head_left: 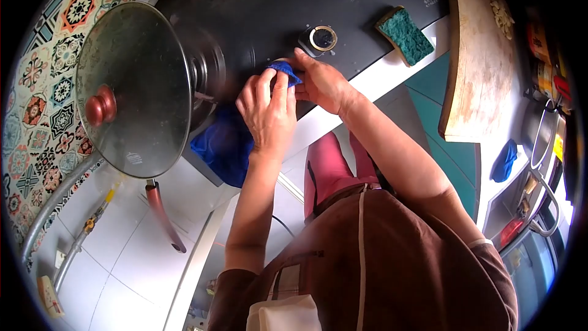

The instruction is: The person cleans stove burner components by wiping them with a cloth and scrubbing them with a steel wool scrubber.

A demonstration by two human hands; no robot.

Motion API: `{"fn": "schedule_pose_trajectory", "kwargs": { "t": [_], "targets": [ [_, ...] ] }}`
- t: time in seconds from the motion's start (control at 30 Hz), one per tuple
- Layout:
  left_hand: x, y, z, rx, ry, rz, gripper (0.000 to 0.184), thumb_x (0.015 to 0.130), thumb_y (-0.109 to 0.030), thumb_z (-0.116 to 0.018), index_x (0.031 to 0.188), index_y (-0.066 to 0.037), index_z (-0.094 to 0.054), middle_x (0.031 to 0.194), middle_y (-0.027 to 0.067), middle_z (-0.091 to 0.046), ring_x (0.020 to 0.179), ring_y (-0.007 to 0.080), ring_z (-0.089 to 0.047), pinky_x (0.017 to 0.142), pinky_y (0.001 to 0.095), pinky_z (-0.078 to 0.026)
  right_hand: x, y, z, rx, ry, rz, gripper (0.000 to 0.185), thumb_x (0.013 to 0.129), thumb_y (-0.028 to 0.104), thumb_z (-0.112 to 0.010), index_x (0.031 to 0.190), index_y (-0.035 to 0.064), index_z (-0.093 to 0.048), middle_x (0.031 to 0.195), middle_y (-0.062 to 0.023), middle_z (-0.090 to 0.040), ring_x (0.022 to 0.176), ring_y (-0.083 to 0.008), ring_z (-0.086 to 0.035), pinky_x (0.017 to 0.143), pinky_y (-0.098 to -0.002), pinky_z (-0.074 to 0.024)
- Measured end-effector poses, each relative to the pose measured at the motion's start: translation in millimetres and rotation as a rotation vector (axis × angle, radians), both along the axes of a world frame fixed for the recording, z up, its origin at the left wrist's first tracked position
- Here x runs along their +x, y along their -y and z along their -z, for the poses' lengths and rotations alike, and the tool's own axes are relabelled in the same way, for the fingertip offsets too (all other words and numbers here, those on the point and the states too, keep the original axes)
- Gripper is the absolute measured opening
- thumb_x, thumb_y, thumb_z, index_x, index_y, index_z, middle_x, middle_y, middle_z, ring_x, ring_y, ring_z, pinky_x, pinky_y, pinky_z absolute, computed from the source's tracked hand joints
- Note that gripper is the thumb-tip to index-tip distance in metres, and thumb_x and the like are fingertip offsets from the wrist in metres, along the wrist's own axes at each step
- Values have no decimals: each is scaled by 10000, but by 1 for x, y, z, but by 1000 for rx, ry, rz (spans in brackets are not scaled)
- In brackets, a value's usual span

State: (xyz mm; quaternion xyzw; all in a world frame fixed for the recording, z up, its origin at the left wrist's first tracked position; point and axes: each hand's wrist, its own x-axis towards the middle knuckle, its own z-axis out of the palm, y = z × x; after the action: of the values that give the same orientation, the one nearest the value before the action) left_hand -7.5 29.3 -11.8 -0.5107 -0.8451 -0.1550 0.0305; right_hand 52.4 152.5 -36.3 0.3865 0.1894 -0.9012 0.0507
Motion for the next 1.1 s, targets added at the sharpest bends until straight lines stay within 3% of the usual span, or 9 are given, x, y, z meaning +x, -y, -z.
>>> {"fn": "schedule_pose_trajectory", "kwargs": {
  "t": [0.2, 0.37, 0.47, 0.7, 0.93, 1.0, 1.1],
  "targets": [
    [-21, 20, -5, 53, 127, 151, 237, 740, -109, -649, 976, -86, -658, 1098, 30, -580, 1050, 263, -504, 938, 431, -349, 0, 0, -1, 9, 19, -26, 556, 982, 480, -288, 1228, 25, -492, 1136, -114, -582, 1001, -214, -580, 911, -363, -453],
    [-16, 16, -4, -6, -11, 89, 317, 751, -132, -659, 1064, -99, -618, 1133, 26, -562, 1063, 262, -502, 952, 451, -342, 0, 0, 2, -24, 8, -11, 554, 983, 480, -285, 1225, 30, -499, 1145, -110, -579, 1012, -219, -573, 904, -365, -454],
    [-1, 2, -3, -26, 1, -8, 261, 846, -182, -598, 1086, -83, -626, 1163, 42, -561, 1081, 270, -498, 979, 442, -308, 1, -1, -1, -4, -2, -2, 541, 985, 478, -278, 1218, 47, -507, 1153, -111, -577, 1028, -217, -561, 918, -368, -437],
    [-15, 28, -8, -90, -3, 78, 286, 801, -173, -619, 1084, -134, -630, 1170, -5, -559, 1139, 247, -459, 1011, 490, -250, 1, -2, -4, -21, 31, -46, 574, 978, 500, -279, 1260, 43, -482, 1135, -99, -583, 1007, -207, -567, 915, -345, -434],
    [-1, 8, -4, -51, 11, 37, 258, 882, -230, -544, 1079, -88, -632, 1179, 32, -561, 1123, 246, -478, 1024, 468, -246, 2, 1, 5, 22, 7, -23, 561, 977, 494, -298, 1256, 44, -484, 1153, -103, -579, 1015, -210, -568, 908, -340, -430],
    [-7, 22, -6, -93, 18, 70, 295, 820, -215, -603, 1095, -111, -617, 1186, 1, -550, 1142, 243, -460, 1026, 502, -235, 2, -1, 2, -4, 8, -40, 560, 977, 497, -295, 1260, 52, -485, 1168, -100, -572, 1016, -199, -564, 909, -342, -426],
    [-11, 17, -7, -84, -1, 33, 272, 838, -205, -584, 1088, -103, -618, 1181, 6, -553, 1142, 244, -461, 1029, 506, -231, 1, 0, 3, -36, 8, -25, 570, 977, 499, -286, 1266, 51, -486, 1174, -99, -568, 1016, -199, -559, 924, -360, -422]
  ]
}}
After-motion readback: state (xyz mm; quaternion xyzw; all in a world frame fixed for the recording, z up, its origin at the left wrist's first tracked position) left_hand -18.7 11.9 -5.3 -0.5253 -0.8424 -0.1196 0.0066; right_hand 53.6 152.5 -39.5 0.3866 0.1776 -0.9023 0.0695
